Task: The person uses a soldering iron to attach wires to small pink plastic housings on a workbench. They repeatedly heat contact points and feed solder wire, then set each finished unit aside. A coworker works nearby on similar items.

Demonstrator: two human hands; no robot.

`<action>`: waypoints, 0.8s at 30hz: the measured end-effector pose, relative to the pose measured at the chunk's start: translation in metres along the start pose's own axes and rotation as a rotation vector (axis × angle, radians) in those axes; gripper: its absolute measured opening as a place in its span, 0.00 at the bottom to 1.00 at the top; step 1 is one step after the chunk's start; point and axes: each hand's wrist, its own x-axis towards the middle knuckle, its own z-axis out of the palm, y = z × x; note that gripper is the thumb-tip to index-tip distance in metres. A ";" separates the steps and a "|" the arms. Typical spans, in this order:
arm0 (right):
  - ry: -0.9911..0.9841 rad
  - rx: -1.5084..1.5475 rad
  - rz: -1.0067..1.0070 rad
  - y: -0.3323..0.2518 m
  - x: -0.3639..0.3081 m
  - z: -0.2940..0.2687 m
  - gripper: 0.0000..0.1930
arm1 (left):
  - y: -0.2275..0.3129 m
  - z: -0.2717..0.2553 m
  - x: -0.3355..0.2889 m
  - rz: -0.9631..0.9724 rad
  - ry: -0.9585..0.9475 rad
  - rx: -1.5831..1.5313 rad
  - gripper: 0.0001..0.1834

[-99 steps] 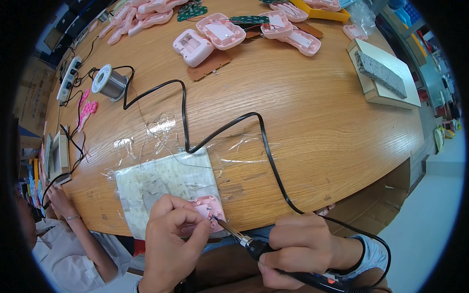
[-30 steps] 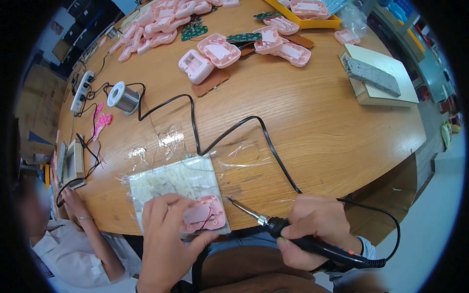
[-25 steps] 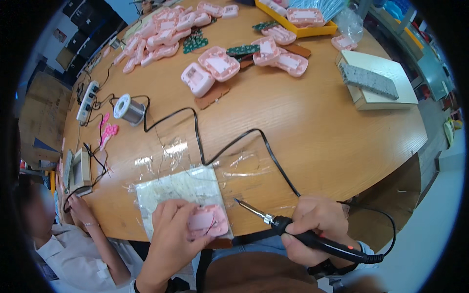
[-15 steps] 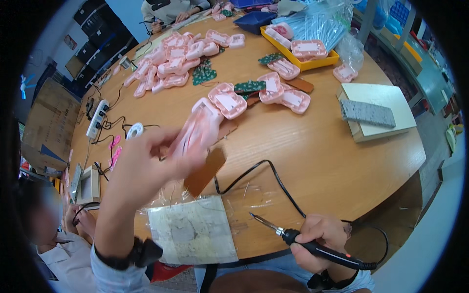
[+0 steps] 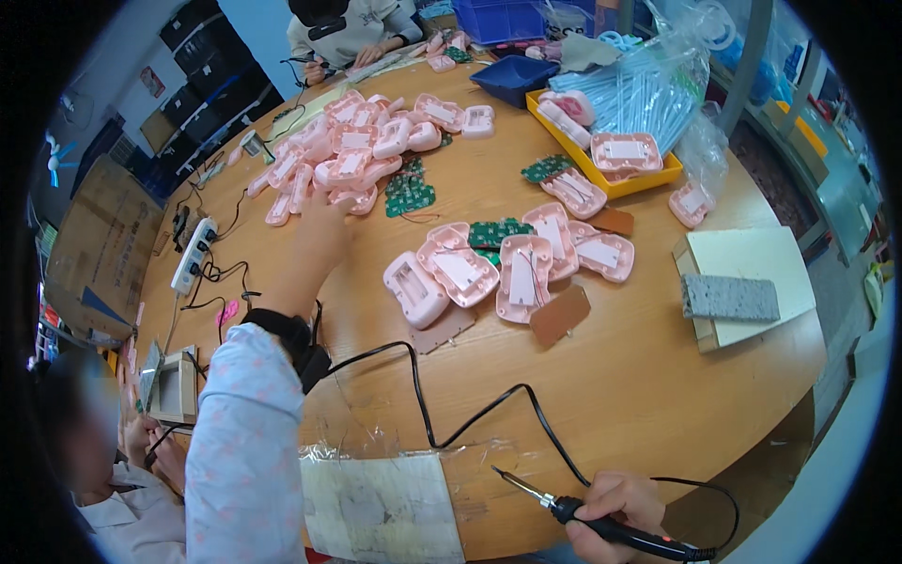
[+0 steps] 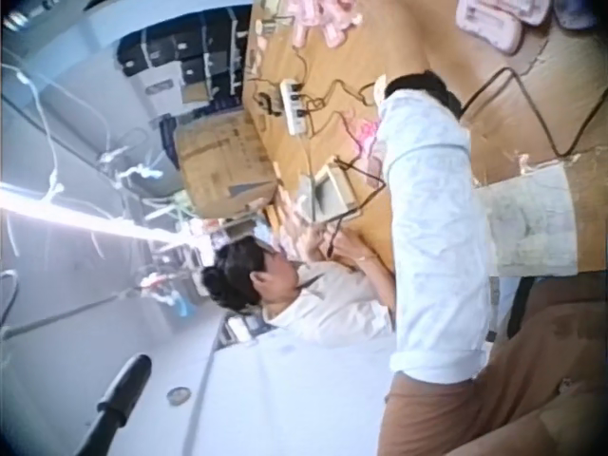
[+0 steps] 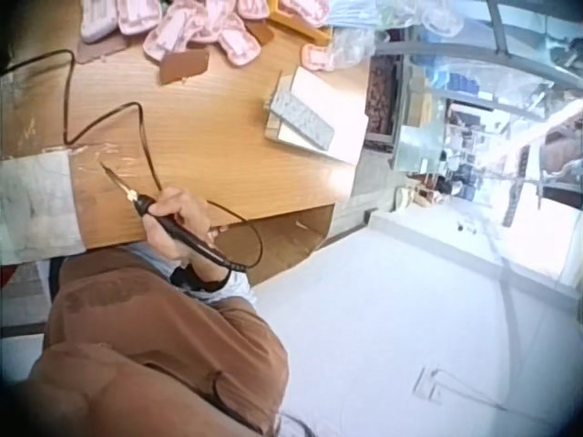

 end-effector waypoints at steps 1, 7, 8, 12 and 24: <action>-0.001 0.000 0.012 0.000 0.002 -0.001 0.13 | -0.002 0.007 0.004 0.019 0.016 0.015 0.16; -0.007 -0.014 0.028 -0.001 0.006 -0.001 0.13 | 0.011 0.003 0.008 0.249 0.060 0.067 0.11; -0.004 -0.010 0.015 -0.001 0.006 -0.001 0.13 | 0.016 -0.004 0.005 0.283 0.176 0.011 0.10; -0.008 -0.009 -0.099 0.000 0.003 -0.005 0.15 | 0.031 -0.061 -0.014 0.066 -0.053 -0.518 0.07; 0.054 0.001 -0.159 -0.012 -0.015 0.000 0.13 | 0.128 -0.244 -0.274 0.177 -0.534 -0.538 0.09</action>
